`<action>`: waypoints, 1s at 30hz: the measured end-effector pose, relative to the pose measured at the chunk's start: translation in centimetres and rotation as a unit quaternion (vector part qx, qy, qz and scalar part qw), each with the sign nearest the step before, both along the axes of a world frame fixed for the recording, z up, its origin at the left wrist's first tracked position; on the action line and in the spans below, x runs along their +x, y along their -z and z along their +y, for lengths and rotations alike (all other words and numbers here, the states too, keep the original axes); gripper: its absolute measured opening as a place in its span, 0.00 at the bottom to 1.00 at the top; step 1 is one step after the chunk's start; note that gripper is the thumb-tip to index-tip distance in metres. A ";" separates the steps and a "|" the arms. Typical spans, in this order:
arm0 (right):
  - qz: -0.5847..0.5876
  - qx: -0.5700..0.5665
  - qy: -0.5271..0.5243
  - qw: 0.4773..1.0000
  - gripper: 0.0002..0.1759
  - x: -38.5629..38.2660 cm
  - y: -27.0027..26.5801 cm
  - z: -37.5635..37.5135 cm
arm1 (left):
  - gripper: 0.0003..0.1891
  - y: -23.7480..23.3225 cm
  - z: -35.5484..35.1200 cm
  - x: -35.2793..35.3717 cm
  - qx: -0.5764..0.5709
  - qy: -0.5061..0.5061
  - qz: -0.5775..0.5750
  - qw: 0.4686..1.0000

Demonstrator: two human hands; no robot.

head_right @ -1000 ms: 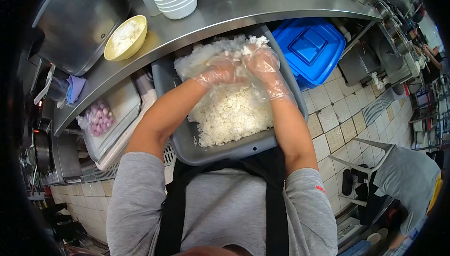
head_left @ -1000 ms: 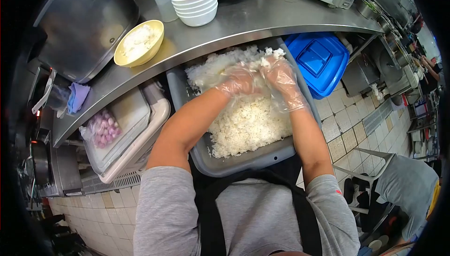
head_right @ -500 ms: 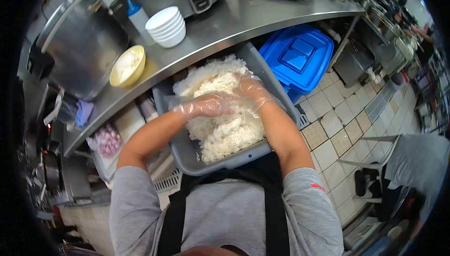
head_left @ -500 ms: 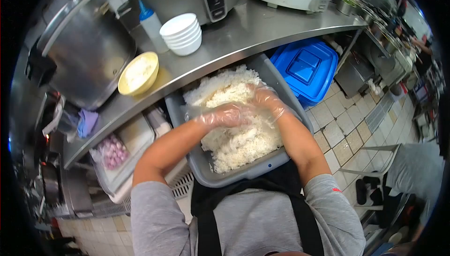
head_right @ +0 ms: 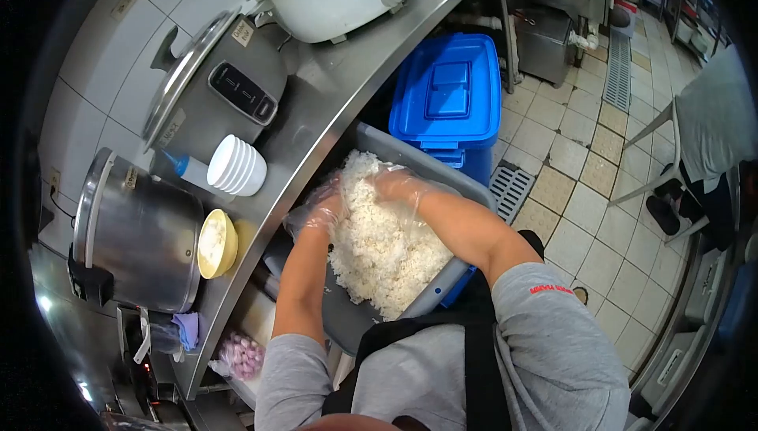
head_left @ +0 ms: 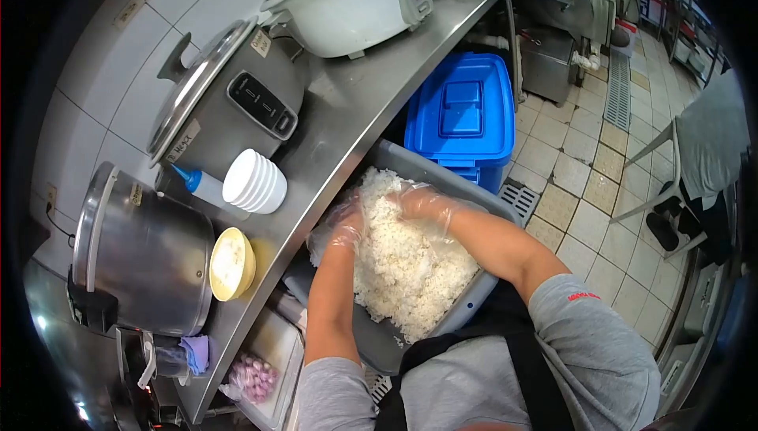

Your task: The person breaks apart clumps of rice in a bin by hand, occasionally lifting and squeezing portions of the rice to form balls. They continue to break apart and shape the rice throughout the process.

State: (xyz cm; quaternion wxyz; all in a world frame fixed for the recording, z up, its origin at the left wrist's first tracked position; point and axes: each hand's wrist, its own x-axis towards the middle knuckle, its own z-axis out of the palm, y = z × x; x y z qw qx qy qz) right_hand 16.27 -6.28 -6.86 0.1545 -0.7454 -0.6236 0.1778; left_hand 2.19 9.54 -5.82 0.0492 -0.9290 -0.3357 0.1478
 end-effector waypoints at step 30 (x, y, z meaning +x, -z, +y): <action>-0.084 0.256 0.071 0.960 0.16 0.6 -0.7 0.6 | 0.36 -7.3 -11.6 -2.1 0.095 0.162 -0.138 0.972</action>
